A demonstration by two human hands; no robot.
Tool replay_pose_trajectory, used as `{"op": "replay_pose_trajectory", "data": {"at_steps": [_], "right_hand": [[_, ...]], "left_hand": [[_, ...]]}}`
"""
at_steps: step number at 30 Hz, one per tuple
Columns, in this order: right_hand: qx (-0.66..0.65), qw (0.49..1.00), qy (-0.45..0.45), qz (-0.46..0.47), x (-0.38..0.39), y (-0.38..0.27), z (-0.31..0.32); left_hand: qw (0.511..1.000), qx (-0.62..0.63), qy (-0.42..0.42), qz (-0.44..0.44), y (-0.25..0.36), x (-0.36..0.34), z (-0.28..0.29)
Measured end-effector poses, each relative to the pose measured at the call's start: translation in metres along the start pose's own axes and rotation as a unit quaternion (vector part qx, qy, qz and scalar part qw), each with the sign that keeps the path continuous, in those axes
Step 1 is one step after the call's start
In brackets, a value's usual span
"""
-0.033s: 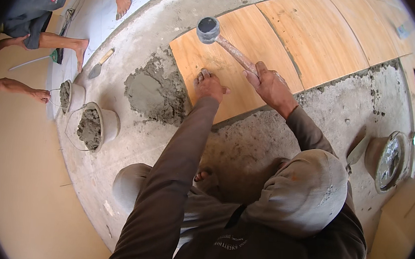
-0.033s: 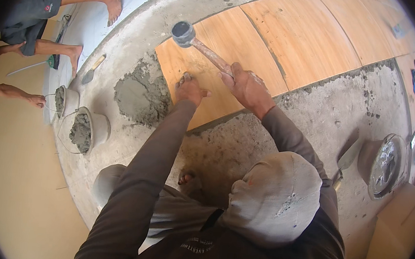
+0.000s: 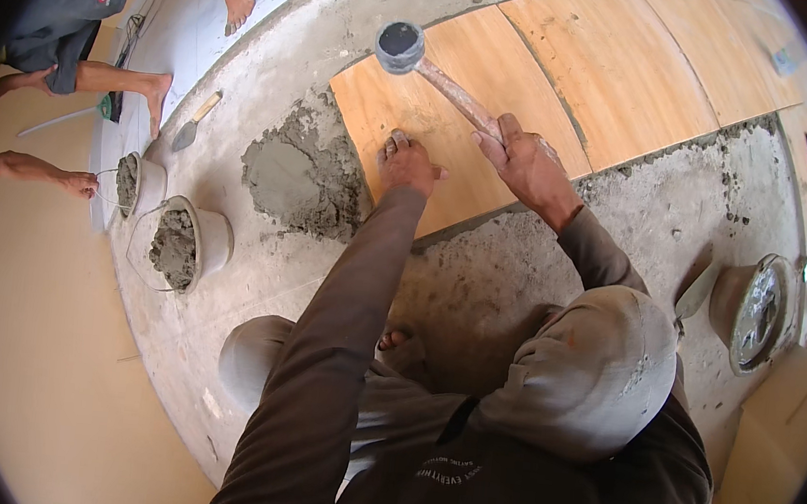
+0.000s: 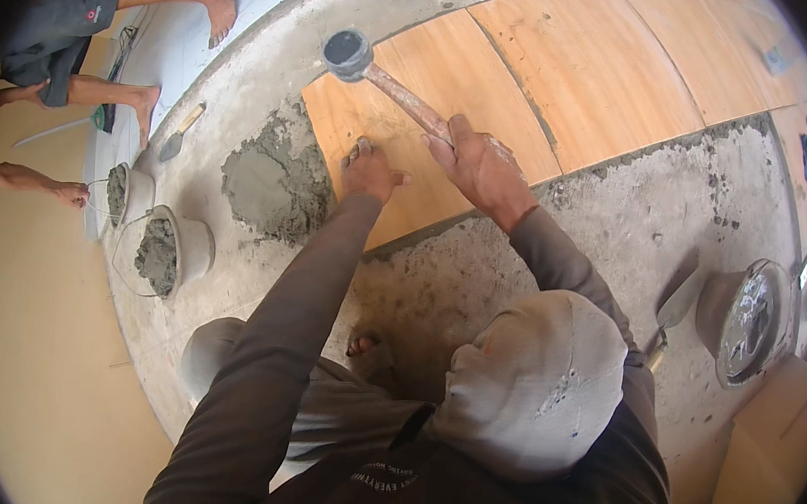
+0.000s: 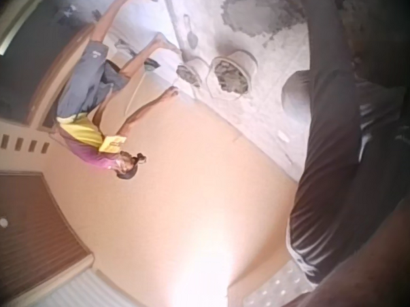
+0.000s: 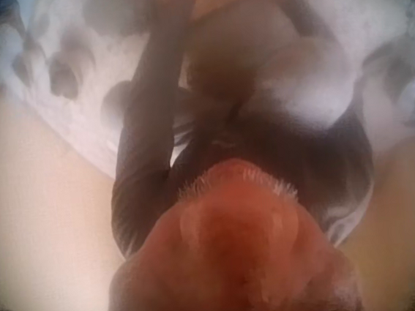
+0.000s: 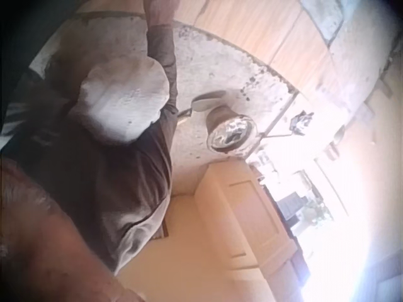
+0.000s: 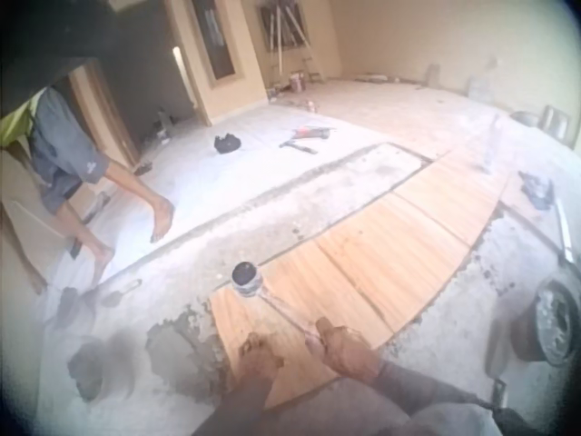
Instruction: The person spreads adhesive on the back of a wooden tile using a trowel, places it on the floor, and taps it into place with a rubber mallet. They then clean the surface of the tile with a cloth.
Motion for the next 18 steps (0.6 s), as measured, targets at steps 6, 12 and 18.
{"op": "replay_pose_trajectory", "data": {"at_steps": [6, 12, 18], "right_hand": [[0.09, 0.996, -0.007, -0.009, -0.011, 0.058, -0.025], [0.062, 0.997, 0.024, -0.025, 0.033, 0.019, -0.001], [0.033, 0.997, 0.01, -0.074, 0.053, 0.049, 0.004]], "left_hand": [[0.999, 0.007, -0.038, -0.018, 0.012, -0.011, 0.008], [0.996, 0.016, -0.083, 0.013, 0.004, -0.005, 0.005], [0.998, -0.009, -0.063, 0.002, 0.005, -0.01, 0.005]]}}
Point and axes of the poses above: each hand's wrist, its own x-axis away from the middle knuckle, its own z-axis out of the back of the hand, y = z × x, the point moved 6 cm from there along -x, towards the middle knuckle, and after that the axes turned 9 degrees about -z, right-handed, at the moved point
